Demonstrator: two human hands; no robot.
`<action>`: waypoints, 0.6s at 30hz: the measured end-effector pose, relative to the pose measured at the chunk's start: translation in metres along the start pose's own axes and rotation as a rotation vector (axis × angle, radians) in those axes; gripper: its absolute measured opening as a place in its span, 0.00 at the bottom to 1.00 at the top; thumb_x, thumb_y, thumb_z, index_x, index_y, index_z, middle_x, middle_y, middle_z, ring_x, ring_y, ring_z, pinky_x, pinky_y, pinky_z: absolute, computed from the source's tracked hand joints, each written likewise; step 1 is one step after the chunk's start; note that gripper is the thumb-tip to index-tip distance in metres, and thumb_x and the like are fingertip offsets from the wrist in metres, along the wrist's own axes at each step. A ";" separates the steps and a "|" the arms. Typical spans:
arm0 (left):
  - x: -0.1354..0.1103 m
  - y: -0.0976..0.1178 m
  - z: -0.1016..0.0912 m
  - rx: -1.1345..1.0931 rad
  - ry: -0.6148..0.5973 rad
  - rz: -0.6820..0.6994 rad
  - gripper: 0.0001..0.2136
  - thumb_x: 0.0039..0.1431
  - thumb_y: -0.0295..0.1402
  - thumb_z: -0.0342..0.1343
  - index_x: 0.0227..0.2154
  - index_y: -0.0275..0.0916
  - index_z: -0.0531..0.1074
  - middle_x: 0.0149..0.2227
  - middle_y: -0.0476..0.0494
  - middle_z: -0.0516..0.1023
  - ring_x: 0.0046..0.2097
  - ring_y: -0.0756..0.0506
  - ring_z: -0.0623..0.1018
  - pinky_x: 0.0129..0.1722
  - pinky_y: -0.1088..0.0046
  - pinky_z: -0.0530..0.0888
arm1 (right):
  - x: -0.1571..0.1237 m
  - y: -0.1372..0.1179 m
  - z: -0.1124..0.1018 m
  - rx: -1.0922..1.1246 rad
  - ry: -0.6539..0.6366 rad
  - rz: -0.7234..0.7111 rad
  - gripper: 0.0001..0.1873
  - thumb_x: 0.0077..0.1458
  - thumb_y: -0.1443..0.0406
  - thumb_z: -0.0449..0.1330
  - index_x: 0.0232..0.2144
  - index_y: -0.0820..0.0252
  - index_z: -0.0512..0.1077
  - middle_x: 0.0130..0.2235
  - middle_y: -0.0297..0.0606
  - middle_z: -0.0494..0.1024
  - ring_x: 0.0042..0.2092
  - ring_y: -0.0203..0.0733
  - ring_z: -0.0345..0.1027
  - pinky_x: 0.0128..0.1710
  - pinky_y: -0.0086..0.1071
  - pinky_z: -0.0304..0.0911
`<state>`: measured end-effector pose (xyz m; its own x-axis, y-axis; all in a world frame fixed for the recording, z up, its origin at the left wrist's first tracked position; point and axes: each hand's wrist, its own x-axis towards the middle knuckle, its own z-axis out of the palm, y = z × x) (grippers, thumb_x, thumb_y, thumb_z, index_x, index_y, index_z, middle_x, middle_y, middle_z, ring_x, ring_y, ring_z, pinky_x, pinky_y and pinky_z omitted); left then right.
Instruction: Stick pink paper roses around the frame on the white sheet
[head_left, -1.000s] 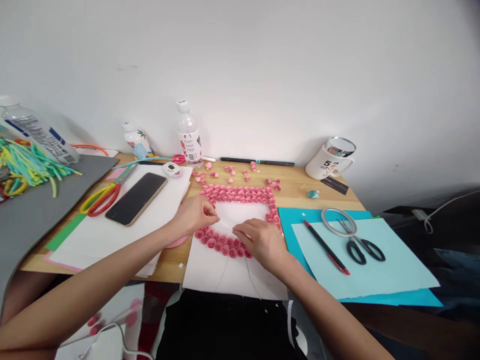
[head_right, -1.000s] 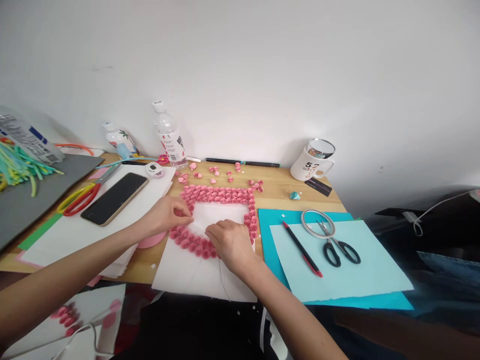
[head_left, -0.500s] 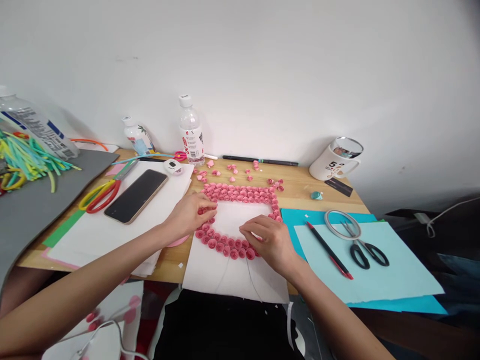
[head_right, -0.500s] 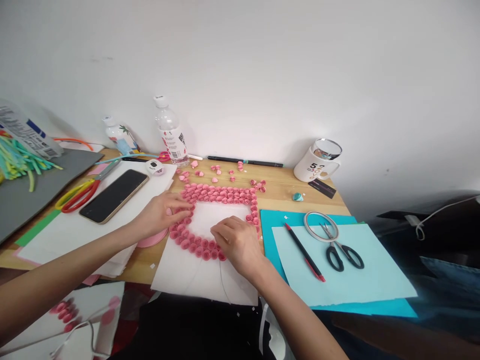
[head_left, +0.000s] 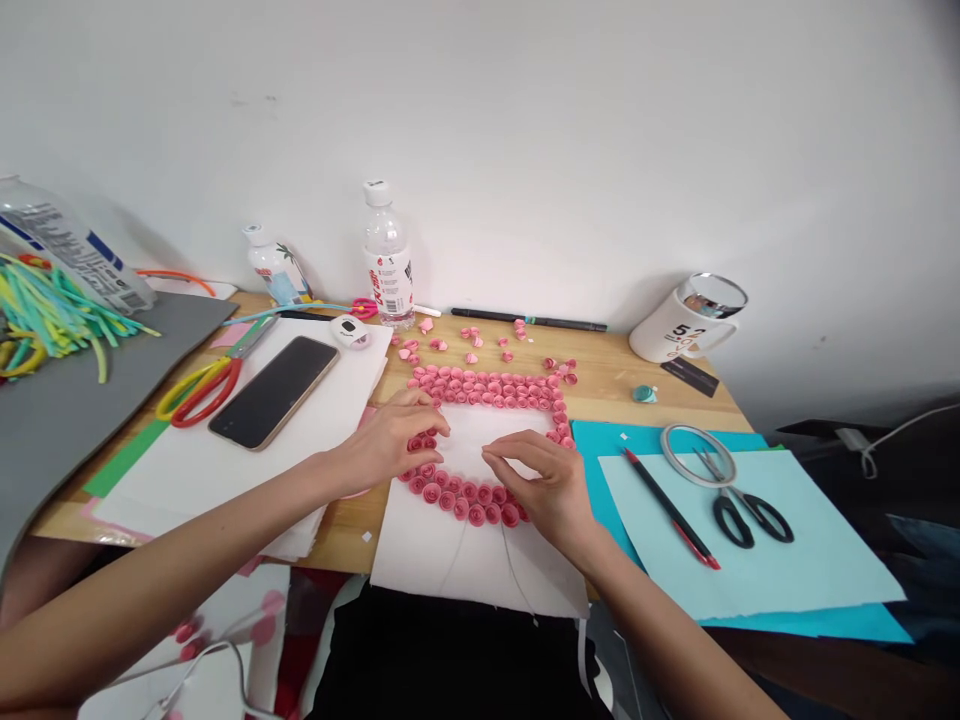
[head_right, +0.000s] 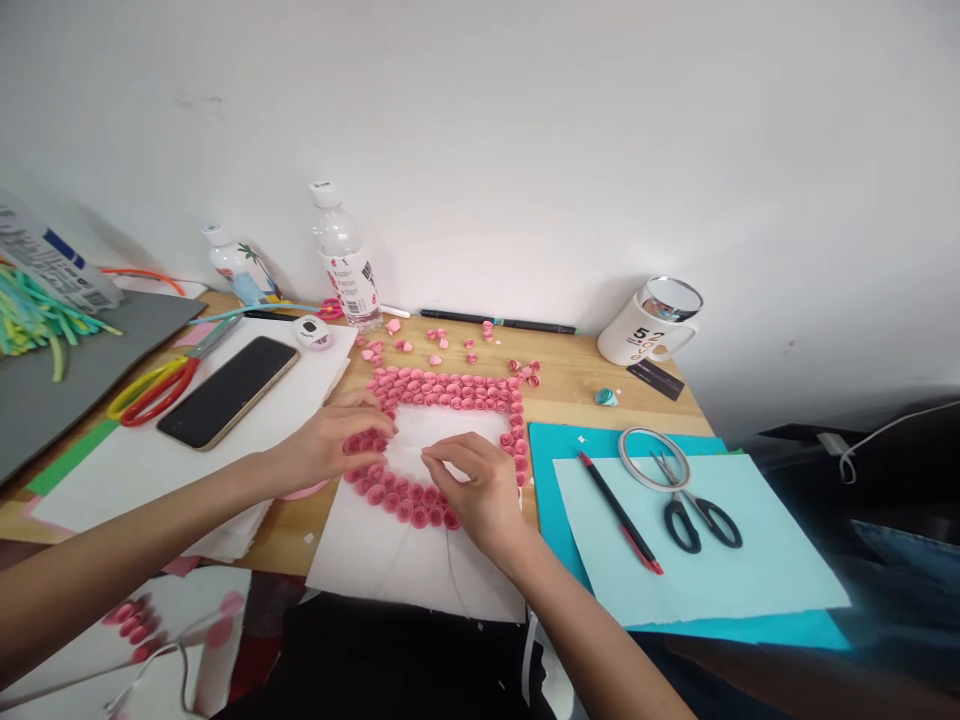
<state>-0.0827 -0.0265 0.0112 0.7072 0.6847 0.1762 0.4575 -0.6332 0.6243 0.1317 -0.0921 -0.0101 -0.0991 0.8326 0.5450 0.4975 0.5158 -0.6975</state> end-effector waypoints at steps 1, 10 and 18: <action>0.001 0.000 0.001 -0.009 0.006 0.006 0.05 0.55 0.33 0.58 0.33 0.38 0.74 0.35 0.44 0.75 0.44 0.44 0.69 0.45 0.66 0.68 | 0.000 -0.001 0.000 0.003 0.001 0.001 0.06 0.53 0.70 0.59 0.29 0.56 0.76 0.29 0.35 0.79 0.31 0.38 0.73 0.29 0.32 0.69; 0.010 -0.008 0.001 -0.071 -0.035 0.157 0.08 0.60 0.31 0.54 0.28 0.37 0.76 0.30 0.44 0.78 0.40 0.46 0.68 0.44 0.67 0.67 | -0.001 0.011 -0.002 -0.038 -0.159 0.076 0.06 0.55 0.68 0.58 0.29 0.57 0.76 0.30 0.35 0.79 0.33 0.37 0.73 0.33 0.30 0.68; 0.018 -0.004 -0.006 0.142 -0.339 0.346 0.16 0.64 0.25 0.42 0.27 0.35 0.74 0.29 0.42 0.75 0.39 0.46 0.65 0.39 0.71 0.64 | 0.011 0.010 -0.003 -0.257 -0.585 0.065 0.10 0.57 0.71 0.56 0.31 0.57 0.78 0.33 0.38 0.77 0.33 0.36 0.70 0.31 0.27 0.60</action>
<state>-0.0750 -0.0088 0.0166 0.9548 0.2854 0.0827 0.2177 -0.8614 0.4589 0.1384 -0.0785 -0.0102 -0.4799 0.8703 0.1109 0.7015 0.4565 -0.5473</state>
